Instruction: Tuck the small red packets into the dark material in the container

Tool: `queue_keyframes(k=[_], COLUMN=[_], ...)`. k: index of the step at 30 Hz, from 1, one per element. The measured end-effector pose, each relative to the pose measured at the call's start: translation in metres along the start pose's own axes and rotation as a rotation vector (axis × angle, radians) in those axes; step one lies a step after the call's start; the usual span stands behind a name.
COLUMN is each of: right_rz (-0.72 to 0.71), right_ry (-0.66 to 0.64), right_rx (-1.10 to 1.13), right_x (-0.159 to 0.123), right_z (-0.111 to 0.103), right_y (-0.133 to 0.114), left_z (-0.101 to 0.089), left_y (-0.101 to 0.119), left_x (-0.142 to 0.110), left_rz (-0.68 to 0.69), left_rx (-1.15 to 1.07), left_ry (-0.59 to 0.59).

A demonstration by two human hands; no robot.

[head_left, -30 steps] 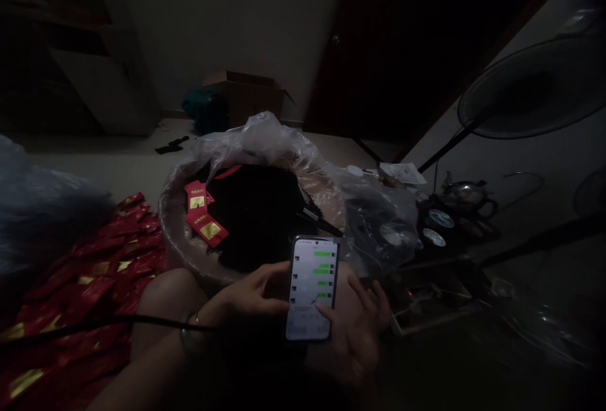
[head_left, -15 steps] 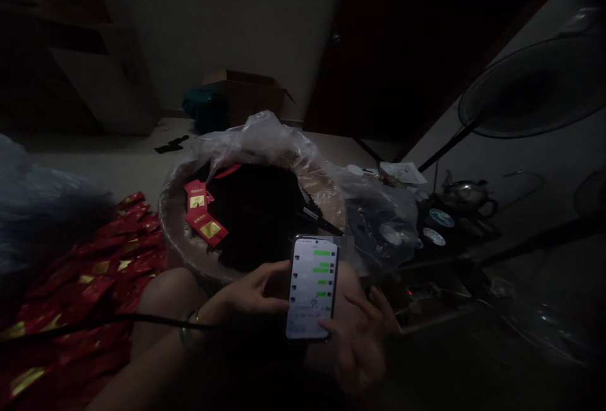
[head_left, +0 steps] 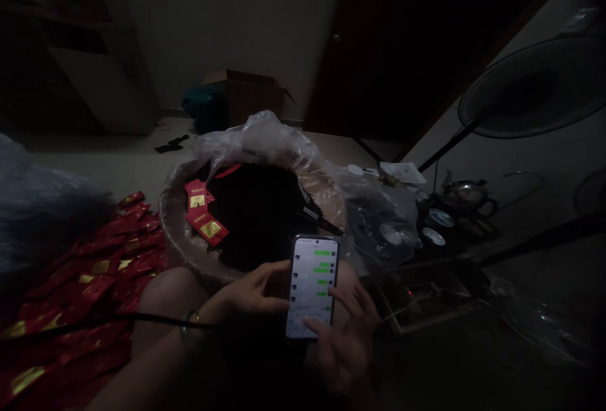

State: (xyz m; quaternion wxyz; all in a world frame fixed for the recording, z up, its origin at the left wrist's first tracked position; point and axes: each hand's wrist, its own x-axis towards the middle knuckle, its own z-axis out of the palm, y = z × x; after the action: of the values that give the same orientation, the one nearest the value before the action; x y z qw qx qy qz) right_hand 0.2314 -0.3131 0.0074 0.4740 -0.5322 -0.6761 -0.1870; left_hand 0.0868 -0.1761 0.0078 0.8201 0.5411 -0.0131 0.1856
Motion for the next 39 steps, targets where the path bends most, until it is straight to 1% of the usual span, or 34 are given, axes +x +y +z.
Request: queue_keyframes(k=[5, 9, 10, 14, 17, 21, 24, 27, 30, 34, 36, 39], right_rz=[0.012, 0.026, 0.039, 0.076, 0.11, 0.109, 0.094, 0.109, 0.101, 0.073, 0.073, 0.11], right_ry=[0.015, -0.004, 0.009, 0.126, 0.161, 0.158, 0.133, 0.108, 0.125, 0.107, 0.115, 0.121], right_rx=[0.026, 0.023, 0.022, 0.028, 0.01, 0.011, 0.014, 0.014, 0.019, 0.027, 0.029, 0.036], right_x=[-0.003, -0.007, -0.007, -0.013, -0.02, -0.022, -0.018, -0.015, -0.015, -0.018, -0.017, -0.015], right_z=[0.0, -0.001, -0.001, -0.003, -0.006, -0.009, -0.01, -0.01, -0.01, -0.011, -0.01, -0.01], right_y=[0.001, 0.003, 0.003, 0.012, 0.02, 0.023, 0.02, 0.018, 0.019, 0.021, 0.02, 0.017], left_z=[0.0, -0.003, -0.004, -0.005, -0.004, -0.002, -0.002, -0.003, -0.003, -0.003, -0.001, -0.001], left_y=[0.0, -0.003, -0.004, -0.005, -0.003, -0.001, -0.001, -0.003, -0.004, -0.003, -0.002, -0.001], left_x=[-0.001, -0.001, -0.001, -0.002, -0.003, -0.003, -0.003, -0.002, -0.002, -0.001, -0.002, -0.002], left_rz=[-0.034, -0.014, -0.011, -0.016, -0.029, -0.046, -0.035, -0.029, -0.032, -0.022, -0.031, -0.042], left_rx=[0.006, 0.027, 0.032, 0.047, 0.054, 0.038, 0.013, 0.008, 0.017, -0.002, 0.003, 0.019], left_ry=[0.009, -0.01, -0.009, -0.003, 0.021, 0.039, 0.03, 0.024, 0.016, 0.01, 0.022, 0.049])
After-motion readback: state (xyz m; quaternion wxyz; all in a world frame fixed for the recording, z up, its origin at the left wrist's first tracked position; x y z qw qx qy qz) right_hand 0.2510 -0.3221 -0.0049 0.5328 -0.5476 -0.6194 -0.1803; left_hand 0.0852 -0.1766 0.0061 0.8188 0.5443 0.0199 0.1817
